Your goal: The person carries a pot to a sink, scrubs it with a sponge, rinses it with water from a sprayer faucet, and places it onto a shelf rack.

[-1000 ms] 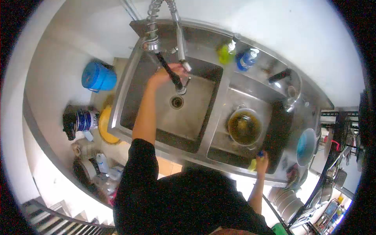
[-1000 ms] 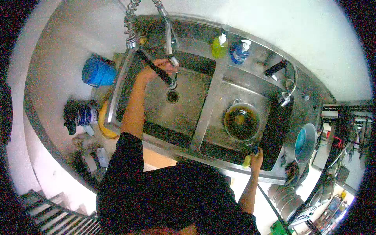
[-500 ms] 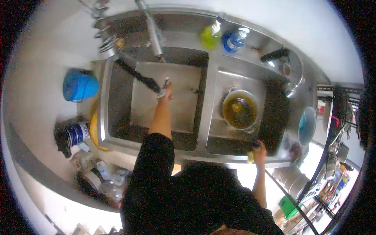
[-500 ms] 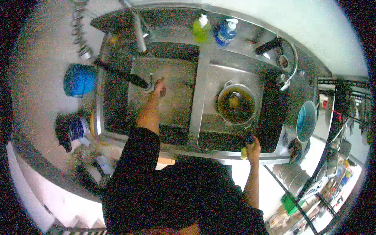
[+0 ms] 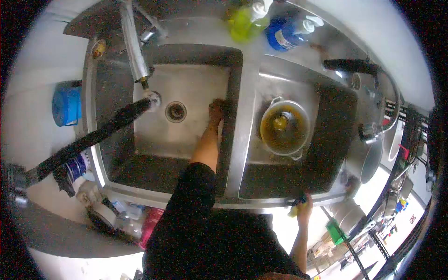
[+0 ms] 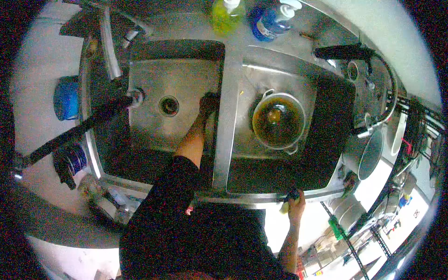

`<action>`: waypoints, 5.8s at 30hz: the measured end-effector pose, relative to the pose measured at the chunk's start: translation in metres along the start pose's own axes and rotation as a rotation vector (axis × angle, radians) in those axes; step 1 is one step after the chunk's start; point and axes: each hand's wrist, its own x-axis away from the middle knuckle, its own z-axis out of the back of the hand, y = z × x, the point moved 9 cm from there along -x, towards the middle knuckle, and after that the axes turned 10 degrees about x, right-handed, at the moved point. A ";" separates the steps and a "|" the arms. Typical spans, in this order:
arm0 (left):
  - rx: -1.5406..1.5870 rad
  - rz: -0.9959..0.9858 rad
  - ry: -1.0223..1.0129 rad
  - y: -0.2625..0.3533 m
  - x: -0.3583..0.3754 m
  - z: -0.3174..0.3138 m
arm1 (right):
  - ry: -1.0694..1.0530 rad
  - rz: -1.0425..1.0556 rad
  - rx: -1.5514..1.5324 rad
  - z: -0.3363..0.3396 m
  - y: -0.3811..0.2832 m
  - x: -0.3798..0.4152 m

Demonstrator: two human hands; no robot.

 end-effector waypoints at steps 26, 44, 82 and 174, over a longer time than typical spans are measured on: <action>1.841 0.337 1.038 0.229 -0.051 0.407 | 0.088 0.516 -0.272 0.060 -0.121 -0.060; 1.716 0.295 1.107 0.219 -0.051 0.406 | -0.067 0.430 -0.115 0.026 -0.134 -0.075; 0.039 0.009 0.735 0.256 -0.079 0.486 | -0.088 0.570 -0.206 0.026 -0.159 -0.073; 1.216 0.154 0.861 0.221 -0.119 0.486 | 0.076 0.434 -0.428 0.054 -0.065 -0.070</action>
